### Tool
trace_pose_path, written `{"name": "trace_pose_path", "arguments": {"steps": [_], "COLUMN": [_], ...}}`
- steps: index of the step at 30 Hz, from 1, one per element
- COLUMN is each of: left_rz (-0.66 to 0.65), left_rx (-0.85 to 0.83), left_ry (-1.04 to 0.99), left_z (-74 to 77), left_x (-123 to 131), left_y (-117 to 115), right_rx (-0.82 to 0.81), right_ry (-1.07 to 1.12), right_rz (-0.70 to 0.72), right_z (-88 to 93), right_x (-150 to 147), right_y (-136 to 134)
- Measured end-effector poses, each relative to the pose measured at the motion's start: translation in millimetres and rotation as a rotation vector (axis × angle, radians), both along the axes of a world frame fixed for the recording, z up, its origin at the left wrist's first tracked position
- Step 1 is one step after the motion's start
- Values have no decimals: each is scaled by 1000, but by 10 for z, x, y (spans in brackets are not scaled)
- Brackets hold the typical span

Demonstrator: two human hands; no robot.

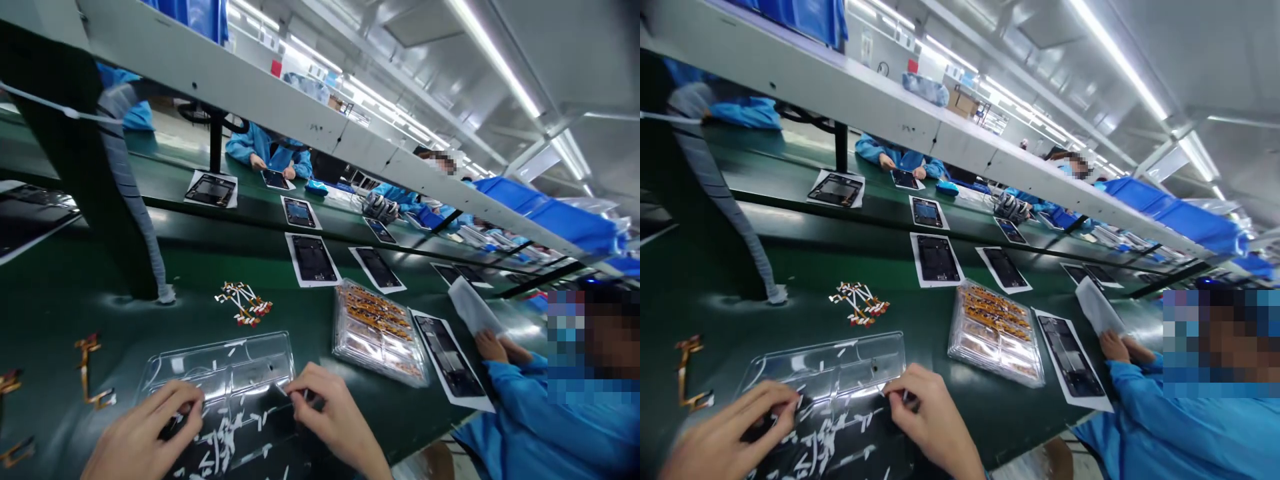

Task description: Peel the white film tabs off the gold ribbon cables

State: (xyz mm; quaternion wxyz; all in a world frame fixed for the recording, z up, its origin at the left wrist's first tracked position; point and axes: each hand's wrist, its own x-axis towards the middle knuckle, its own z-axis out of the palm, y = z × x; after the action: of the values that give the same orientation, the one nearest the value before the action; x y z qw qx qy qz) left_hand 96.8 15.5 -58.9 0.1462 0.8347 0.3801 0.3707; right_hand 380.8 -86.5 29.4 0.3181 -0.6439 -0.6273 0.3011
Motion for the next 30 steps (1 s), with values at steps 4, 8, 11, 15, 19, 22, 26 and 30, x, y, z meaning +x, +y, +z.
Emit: {"name": "trace_pose_path", "arguments": {"steps": [4, 8, 11, 15, 19, 22, 26, 30], "left_rz": [-56, -145, -190, -150, -117, -68, -11, 25], "left_rx": [-184, -214, -233, -258, -329, -394, -442, -424], "left_ry": [-88, -159, -168, -131, -143, -118, -49, -36], "left_z": [168, 230, 224, 260, 311, 333, 322, 302], "left_x": [236, 397, 358, 273, 271, 254, 142, 79], "left_y": [-168, -297, -308, -301, -307, -285, -194, -133], "right_rx": [26, 54, 44, -4, -33, -38, -26, 37], "right_ry": [-19, 12, 51, 84, 101, 109, 101, 35], "right_rz": [39, 121, 172, 208, 232, 222, 171, 66], "right_z": [-31, -145, -230, -319, -326, -235, -36, 122], "right_x": [-184, -442, -522, -545, -515, -340, 78, 310], "right_y": [30, 104, 148, 212, 243, 195, 22, -124]}}
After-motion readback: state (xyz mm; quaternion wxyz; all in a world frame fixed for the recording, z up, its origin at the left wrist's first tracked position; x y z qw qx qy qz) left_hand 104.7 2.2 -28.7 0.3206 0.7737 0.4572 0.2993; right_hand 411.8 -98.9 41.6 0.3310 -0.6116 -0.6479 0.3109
